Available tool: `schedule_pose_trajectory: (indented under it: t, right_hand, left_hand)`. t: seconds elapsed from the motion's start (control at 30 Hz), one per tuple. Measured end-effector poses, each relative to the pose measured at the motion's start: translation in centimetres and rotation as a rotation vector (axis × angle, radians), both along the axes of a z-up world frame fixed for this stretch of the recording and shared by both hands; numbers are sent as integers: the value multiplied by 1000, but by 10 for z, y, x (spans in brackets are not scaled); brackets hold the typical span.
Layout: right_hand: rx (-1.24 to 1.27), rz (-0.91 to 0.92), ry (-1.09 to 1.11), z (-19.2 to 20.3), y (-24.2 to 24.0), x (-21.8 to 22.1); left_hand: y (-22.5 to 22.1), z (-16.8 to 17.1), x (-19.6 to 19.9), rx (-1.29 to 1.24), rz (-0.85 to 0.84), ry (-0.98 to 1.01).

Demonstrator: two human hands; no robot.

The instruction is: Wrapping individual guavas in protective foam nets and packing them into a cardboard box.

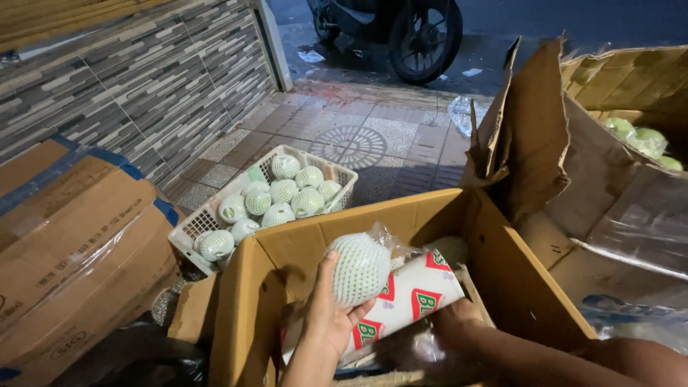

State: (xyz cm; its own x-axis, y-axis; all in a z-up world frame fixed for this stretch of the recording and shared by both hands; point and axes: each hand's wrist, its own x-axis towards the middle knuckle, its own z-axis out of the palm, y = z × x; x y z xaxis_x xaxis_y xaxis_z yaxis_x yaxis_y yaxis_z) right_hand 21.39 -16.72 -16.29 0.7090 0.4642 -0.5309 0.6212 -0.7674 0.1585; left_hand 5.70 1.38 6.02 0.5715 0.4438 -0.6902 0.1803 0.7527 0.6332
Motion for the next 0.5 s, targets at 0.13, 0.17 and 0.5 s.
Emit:
schedule_pose_trajectory:
  t: [0.13, 0.17, 0.5]
  right_hand:
    - [371, -442, 78, 12, -11, -8]
    - [373, -446, 81, 6, -11, -9]
    - [1286, -1766, 332, -66, -6, -14]
  left_hand:
    - [0, -15, 4, -28, 20, 32]
    - [-2, -14, 3, -25, 16, 35]
    - [-4, -30, 9, -47, -17, 62]
